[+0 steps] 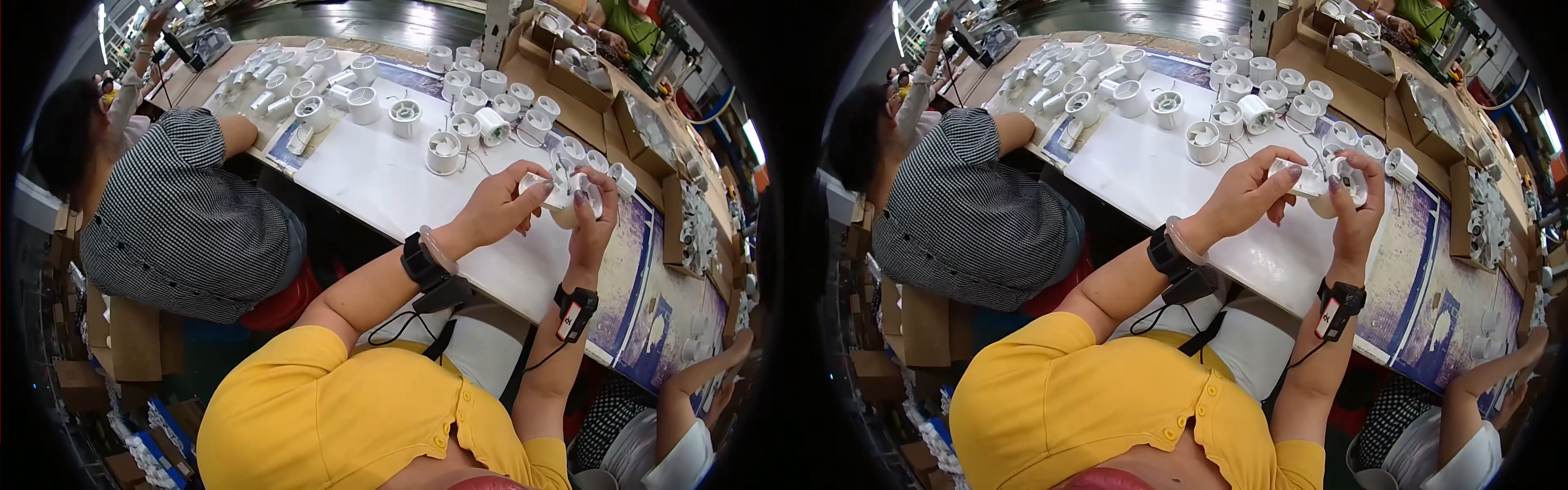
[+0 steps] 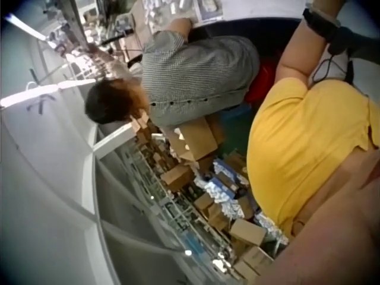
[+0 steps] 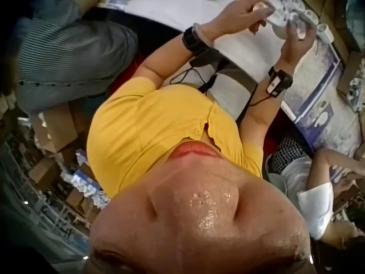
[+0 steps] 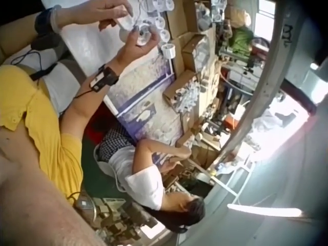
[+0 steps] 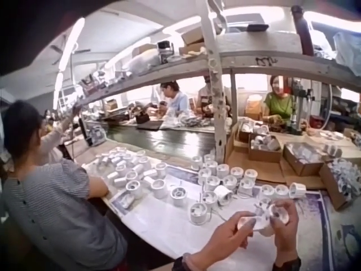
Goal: The person picks up a white plastic housing and a fan unit, fitting the fan into the housing by hand. They thread wires through the casing, snap a plastic cover onto the assembly, and place the completed unit on the table before starting another.
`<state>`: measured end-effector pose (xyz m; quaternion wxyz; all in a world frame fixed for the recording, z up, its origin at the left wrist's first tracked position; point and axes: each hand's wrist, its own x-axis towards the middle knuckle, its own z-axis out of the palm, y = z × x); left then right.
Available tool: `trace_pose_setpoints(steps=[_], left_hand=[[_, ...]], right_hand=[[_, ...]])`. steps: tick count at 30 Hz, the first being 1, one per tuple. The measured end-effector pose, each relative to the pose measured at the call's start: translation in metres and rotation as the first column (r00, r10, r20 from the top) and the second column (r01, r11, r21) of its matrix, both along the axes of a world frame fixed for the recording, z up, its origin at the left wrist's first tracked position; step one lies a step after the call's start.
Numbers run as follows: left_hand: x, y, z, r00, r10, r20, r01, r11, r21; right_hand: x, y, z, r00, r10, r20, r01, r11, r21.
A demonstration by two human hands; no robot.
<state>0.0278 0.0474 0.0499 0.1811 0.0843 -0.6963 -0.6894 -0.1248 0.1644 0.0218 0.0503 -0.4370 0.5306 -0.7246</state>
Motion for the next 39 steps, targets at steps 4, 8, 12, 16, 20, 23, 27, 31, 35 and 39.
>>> trace_pose_setpoints(steps=[4,8,12,16,20,23,27,31,35,39], left_hand=[[0.023,-0.009,-0.003,0.998,0.032,-0.057,-0.019,0.979,0.203],[0.066,-0.03,-0.004,0.998,0.053,-0.026,-0.031,0.845,0.534],[0.124,-0.079,-0.021,0.91,0.401,-0.101,-0.319,0.836,0.446],[0.163,-0.138,-0.049,0.711,0.695,-0.109,-0.652,0.709,0.269],[0.182,-0.171,-0.066,0.487,0.873,-0.021,-0.862,0.485,0.149],[0.194,-0.187,-0.078,0.443,0.895,0.047,-0.896,0.444,-0.018],[0.202,-0.198,-0.088,0.233,0.955,-0.184,-0.82,0.091,-0.565],[0.19,-0.167,-0.052,0.031,0.899,-0.436,-0.648,-0.314,-0.694],[0.166,-0.146,-0.016,0.179,0.698,-0.693,-0.765,-0.345,-0.544],[0.103,-0.162,0.009,0.483,0.711,-0.512,-0.827,0.178,-0.533]], right_hand=[[0.017,-0.01,0.006,0.984,0.173,0.044,-0.169,0.982,-0.085],[0.005,-0.008,0.0,0.946,0.298,0.126,-0.268,0.94,-0.21],[0.007,-0.008,0.001,0.937,0.293,0.188,-0.254,0.945,-0.207],[0.007,-0.009,-0.002,0.944,0.259,0.204,-0.234,0.962,-0.138],[0.008,-0.011,-0.002,0.962,0.221,0.161,-0.217,0.975,-0.044],[0.01,-0.012,-0.002,0.967,0.207,0.149,-0.207,0.978,-0.013],[0.012,-0.017,-0.002,0.968,0.203,0.15,-0.203,0.979,-0.013],[0.015,-0.016,-0.002,0.974,0.162,0.158,-0.166,0.986,0.014],[0.017,-0.013,-0.002,0.976,0.138,0.168,-0.141,0.99,0.002],[0.014,-0.014,-0.007,0.974,0.16,0.16,-0.163,0.987,0.004]])
